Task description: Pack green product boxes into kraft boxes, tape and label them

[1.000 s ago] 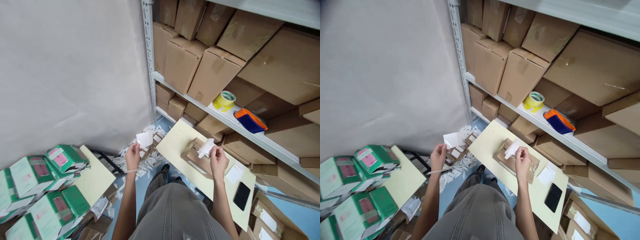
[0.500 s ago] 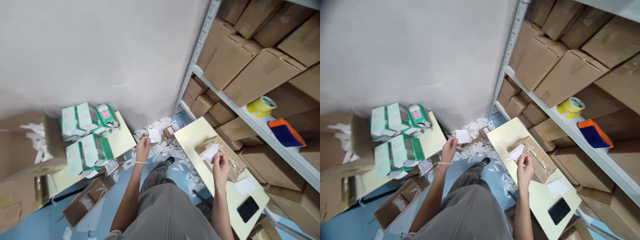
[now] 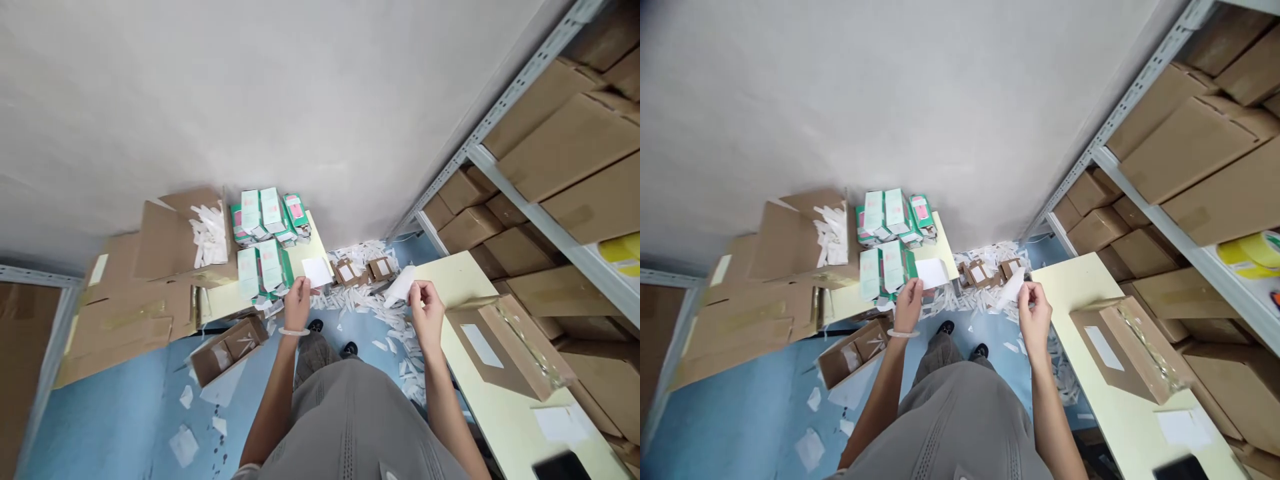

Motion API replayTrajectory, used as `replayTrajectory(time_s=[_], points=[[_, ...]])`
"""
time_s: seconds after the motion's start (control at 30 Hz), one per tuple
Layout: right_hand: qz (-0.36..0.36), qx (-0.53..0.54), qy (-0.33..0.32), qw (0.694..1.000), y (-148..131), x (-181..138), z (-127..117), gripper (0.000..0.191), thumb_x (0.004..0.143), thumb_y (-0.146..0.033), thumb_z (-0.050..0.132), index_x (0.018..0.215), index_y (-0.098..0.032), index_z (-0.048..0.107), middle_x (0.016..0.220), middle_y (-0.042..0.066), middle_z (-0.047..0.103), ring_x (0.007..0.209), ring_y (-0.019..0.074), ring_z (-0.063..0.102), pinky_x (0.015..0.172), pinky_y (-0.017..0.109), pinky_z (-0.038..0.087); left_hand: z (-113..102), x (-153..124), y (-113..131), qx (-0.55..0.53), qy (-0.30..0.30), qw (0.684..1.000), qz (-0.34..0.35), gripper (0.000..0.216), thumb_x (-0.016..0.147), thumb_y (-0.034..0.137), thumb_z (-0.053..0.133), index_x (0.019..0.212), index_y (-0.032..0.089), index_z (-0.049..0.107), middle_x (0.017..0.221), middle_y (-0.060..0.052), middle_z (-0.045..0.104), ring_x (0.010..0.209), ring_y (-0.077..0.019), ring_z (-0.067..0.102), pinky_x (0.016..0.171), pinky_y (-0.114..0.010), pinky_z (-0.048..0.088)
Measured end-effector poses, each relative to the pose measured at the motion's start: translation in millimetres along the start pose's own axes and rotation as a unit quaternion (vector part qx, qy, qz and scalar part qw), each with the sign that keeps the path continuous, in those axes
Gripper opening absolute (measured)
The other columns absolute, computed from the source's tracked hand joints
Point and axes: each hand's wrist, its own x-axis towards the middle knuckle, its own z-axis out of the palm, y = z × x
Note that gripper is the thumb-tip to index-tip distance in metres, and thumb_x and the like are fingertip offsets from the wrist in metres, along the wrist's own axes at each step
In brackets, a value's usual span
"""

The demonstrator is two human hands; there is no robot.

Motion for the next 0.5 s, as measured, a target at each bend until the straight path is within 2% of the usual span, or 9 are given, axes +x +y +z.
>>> replayTrajectory(time_s=[0.13,0.23,0.3,0.37,0.43,0.5], points=[[-0.068,0.052,-0.104,0.991,-71.0,15.9,90.8,0.027,0.093,-0.043,0.044,0.081,-0.021,0.054,0.066,-0.003,0.048,0.061,0.0131,0.046,0.062,0.025,0.038,-42.3,6.0,-6.5,0.014,-0.038,0.999,0.002,0.027,0.091,0.047,0.044,0.087,0.023,0.054,0.074,-0.001,0.067,0.073,-0.0199,0.069,0.067,-0.029,0.049],[-0.120,0.125,-0.231,0.957,-134.0,24.5,178.1,0.028,0.094,-0.044,0.040,0.082,-0.021,0.053,0.067,-0.003,0.048,0.061,0.0125,0.047,0.061,0.023,0.038,-82.1,8.5,-4.7,0.009,-0.040,0.999,0.004,0.026,0.091,0.047,0.045,0.088,0.023,0.055,0.076,-0.001,0.066,0.079,-0.0199,0.069,0.066,-0.027,0.049],[-0.158,0.157,-0.294,0.929,-171.7,25.5,240.6,0.028,0.095,-0.044,0.039,0.084,-0.022,0.052,0.069,-0.003,0.048,0.062,0.0121,0.048,0.061,0.022,0.039,-110.5,10.7,-4.7,0.001,-0.008,1.000,-0.004,0.027,0.091,0.048,0.045,0.089,0.022,0.055,0.077,-0.001,0.066,0.078,-0.0194,0.069,0.065,-0.026,0.048],[-0.194,0.153,-0.321,0.914,-201.3,23.5,300.5,0.028,0.096,-0.041,0.037,0.086,-0.021,0.054,0.070,-0.002,0.050,0.063,0.0123,0.049,0.063,0.022,0.039,-136.9,13.6,-8.1,-0.007,0.038,0.999,-0.018,0.029,0.090,0.049,0.046,0.090,0.022,0.055,0.077,0.000,0.064,0.075,-0.0187,0.069,0.062,-0.025,0.047],[-0.225,0.103,-0.345,0.905,-220.9,21.5,351.8,0.028,0.097,-0.036,0.035,0.093,-0.020,0.058,0.076,-0.001,0.056,0.068,0.0135,0.052,0.065,0.023,0.040,-159.1,16.8,-14.3,-0.014,0.078,0.996,-0.033,0.032,0.089,0.052,0.048,0.090,0.021,0.055,0.077,0.000,0.062,0.073,-0.0184,0.069,0.059,-0.024,0.046],[-0.270,0.022,-0.382,0.884,-229.9,21.5,390.0,0.025,0.097,-0.030,0.039,0.102,-0.021,0.062,0.091,0.002,0.063,0.079,0.0163,0.057,0.071,0.025,0.041,-175.7,19.4,-21.3,-0.019,0.101,0.994,-0.043,0.036,0.088,0.056,0.048,0.091,0.021,0.055,0.076,0.000,0.060,0.072,-0.0186,0.070,0.058,-0.024,0.047]])
